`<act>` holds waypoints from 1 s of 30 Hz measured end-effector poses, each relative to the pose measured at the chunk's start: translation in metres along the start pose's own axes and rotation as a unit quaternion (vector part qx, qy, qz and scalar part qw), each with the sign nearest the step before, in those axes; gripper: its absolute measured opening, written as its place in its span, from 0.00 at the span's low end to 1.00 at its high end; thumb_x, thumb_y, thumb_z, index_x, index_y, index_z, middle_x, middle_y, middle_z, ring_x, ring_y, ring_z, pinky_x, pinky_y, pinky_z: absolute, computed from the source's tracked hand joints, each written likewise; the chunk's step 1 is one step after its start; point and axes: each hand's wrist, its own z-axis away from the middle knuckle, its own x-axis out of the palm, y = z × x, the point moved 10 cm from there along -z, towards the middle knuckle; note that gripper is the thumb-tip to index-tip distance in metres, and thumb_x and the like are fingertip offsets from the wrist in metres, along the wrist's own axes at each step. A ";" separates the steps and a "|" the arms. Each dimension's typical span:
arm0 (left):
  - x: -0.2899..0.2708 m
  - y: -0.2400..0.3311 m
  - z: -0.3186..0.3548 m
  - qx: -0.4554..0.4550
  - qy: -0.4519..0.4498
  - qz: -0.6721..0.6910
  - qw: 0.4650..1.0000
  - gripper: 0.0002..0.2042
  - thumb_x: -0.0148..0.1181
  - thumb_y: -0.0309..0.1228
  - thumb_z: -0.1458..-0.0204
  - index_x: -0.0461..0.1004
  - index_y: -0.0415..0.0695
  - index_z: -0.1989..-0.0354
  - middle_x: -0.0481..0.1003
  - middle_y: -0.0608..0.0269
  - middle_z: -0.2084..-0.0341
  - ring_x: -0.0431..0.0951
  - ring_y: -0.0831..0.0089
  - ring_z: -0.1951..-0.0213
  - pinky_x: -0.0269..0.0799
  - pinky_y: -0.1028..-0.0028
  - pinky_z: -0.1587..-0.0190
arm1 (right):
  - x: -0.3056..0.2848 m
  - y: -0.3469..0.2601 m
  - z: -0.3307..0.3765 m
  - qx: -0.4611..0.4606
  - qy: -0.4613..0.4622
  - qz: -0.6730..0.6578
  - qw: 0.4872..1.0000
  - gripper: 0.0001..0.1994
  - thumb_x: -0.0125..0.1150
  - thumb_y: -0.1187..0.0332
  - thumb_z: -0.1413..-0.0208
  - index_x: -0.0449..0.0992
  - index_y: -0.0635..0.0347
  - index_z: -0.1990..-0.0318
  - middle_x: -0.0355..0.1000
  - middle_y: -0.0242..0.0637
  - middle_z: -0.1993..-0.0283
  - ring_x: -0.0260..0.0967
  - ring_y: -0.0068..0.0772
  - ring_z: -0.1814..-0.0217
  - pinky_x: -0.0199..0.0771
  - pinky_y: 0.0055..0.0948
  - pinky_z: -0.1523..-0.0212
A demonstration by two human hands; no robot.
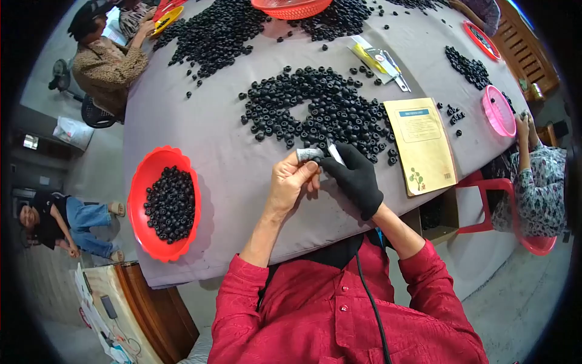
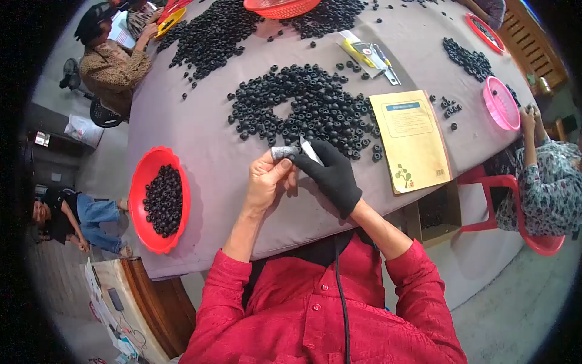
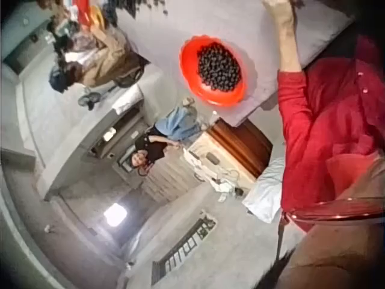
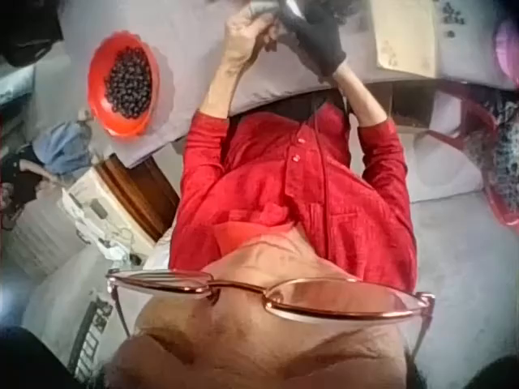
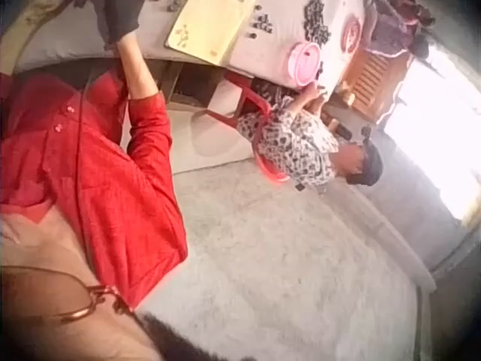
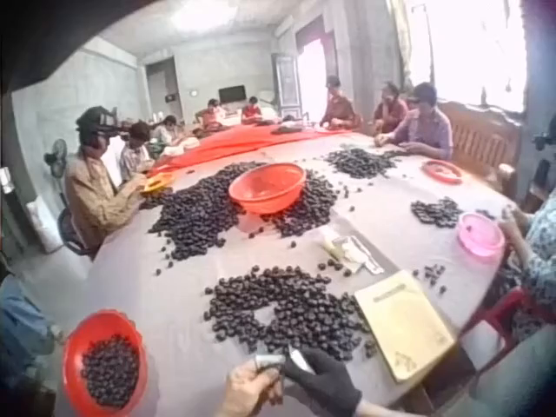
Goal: The person sorts small black plastic components by hand, moving them from a table into groups or containers such as a red bowl or onto a paper sheet.
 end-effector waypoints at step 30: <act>-0.014 -0.012 -0.009 -0.013 0.020 0.147 0.989 0.09 0.54 0.25 0.46 0.72 0.38 0.58 0.71 0.66 0.79 0.67 0.81 0.81 0.62 0.83 0.77 | 0.024 -0.035 0.017 -0.236 -0.091 0.178 0.951 0.17 0.57 0.68 0.47 0.70 0.63 0.49 0.74 0.38 0.60 0.70 0.18 0.63 0.72 0.22 0.64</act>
